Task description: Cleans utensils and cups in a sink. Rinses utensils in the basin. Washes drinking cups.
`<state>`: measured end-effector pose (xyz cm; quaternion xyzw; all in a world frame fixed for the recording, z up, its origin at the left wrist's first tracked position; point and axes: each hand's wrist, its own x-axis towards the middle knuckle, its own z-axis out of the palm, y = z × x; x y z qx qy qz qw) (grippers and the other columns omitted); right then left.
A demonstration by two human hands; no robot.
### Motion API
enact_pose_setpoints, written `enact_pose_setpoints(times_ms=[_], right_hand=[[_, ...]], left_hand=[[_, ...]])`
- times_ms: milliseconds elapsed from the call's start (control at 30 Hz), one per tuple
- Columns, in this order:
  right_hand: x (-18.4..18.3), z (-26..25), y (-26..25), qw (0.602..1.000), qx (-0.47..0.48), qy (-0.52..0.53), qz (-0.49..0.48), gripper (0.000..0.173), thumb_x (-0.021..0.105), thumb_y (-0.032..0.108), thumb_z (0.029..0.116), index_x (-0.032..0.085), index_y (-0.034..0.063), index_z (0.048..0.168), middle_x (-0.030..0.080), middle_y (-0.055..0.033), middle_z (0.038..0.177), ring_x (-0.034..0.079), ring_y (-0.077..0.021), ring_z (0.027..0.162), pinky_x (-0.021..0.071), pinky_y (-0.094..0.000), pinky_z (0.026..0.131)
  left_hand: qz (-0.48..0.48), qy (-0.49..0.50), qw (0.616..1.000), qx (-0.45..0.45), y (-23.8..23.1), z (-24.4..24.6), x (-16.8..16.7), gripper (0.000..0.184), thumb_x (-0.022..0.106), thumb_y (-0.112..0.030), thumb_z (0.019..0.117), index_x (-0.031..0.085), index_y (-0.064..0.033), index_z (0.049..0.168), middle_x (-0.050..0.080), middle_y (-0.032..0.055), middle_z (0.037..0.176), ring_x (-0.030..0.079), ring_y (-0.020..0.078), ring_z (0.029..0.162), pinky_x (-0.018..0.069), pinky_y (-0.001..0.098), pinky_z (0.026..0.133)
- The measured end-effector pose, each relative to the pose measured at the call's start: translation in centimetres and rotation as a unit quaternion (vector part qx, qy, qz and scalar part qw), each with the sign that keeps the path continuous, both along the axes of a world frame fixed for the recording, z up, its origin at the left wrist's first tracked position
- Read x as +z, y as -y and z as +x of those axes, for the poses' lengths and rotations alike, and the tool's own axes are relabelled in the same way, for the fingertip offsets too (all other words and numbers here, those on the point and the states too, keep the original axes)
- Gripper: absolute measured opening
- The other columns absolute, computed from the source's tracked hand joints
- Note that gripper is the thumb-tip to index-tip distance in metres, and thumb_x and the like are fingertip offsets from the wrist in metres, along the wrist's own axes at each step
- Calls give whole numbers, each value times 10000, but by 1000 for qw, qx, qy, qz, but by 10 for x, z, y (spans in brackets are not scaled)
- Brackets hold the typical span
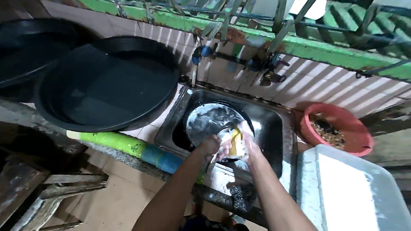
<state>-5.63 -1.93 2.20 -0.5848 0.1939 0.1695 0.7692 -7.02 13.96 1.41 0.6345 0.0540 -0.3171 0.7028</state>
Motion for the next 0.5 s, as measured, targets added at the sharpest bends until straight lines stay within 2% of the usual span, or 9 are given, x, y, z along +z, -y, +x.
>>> enact_pose_setpoints(times_ms=[67, 100, 133, 200, 267, 300, 333, 433, 500], right_hand=[[-5, -13, 3, 993, 10, -3, 118, 334, 441, 366, 1080, 623, 85, 1094, 669, -79, 728, 658, -175, 587, 581, -348, 527], [-5, -12, 4, 995, -17, -1, 98, 258, 485, 270, 1067, 629, 61, 1112, 678, -83, 738, 659, -167, 585, 579, -337, 520], [-5, -7, 6, 997, -45, -3, 59, 229, 548, 239, 1038, 628, 51, 1141, 681, -85, 762, 658, -163, 598, 578, -341, 529], [-6, 5, 9, 994, -109, -4, -15, 275, 646, 266, 991, 635, 62, 1175, 677, -79, 846, 652, -160, 672, 575, -366, 591], [-7, 11, 3, 986, -157, 4, -48, 311, 615, 303, 1019, 615, 83, 1239, 671, -74, 964, 654, -158, 798, 577, -384, 696], [-8, 9, -1, 985, -163, 2, -52, 334, 604, 316, 1027, 609, 87, 1271, 675, -82, 1018, 660, -168, 856, 578, -399, 746], [-9, 3, -4, 987, -151, -4, -58, 326, 590, 307, 1034, 605, 86, 1273, 672, -86, 1031, 657, -171, 876, 575, -401, 762], [-7, -9, -1, 992, -100, -42, -66, 252, 601, 255, 1030, 642, 67, 1193, 684, -93, 946, 662, -186, 795, 571, -401, 689], [-8, -4, 9, 992, -120, -11, -23, 229, 563, 240, 1038, 626, 86, 1195, 672, -52, 888, 649, -142, 735, 570, -351, 642]], left_hand=[[-60, -38, 996, -60, 1, 2, -3, 390, 372, -334, 1131, 570, -32, 984, 510, -23, 577, 489, 48, 419, 450, 186, 404], [-17, -37, 995, -92, 2, 5, 2, 416, 360, -358, 1133, 579, -37, 983, 516, -20, 596, 492, 53, 437, 457, 196, 424], [63, -11, 993, -100, 7, 5, 7, 392, 377, -335, 1133, 596, -21, 1048, 553, 8, 661, 516, 72, 484, 477, 220, 470], [222, 56, 970, -75, 23, -4, 18, 366, 411, -282, 1125, 596, 5, 1258, 673, 110, 894, 619, 181, 687, 540, 364, 677], [298, 113, 948, -17, 38, -14, 25, 367, 437, -233, 1108, 598, -12, 1353, 715, 189, 1073, 697, 305, 927, 560, 503, 864], [319, 115, 941, -12, 43, -16, 27, 385, 443, -209, 1101, 578, -16, 1405, 691, 231, 1205, 682, 363, 1101, 530, 553, 980], [335, 118, 935, -14, 46, -17, 27, 387, 446, -200, 1098, 574, -17, 1413, 669, 251, 1259, 655, 389, 1177, 507, 571, 1023], [372, 118, 919, -51, 43, -19, 27, 378, 466, -228, 1093, 604, -15, 1373, 671, 249, 1246, 650, 390, 1181, 510, 571, 1011], [370, 117, 919, -65, 39, -24, 32, 361, 477, -236, 1090, 635, -14, 1326, 690, 234, 1184, 670, 372, 1126, 524, 554, 978]])
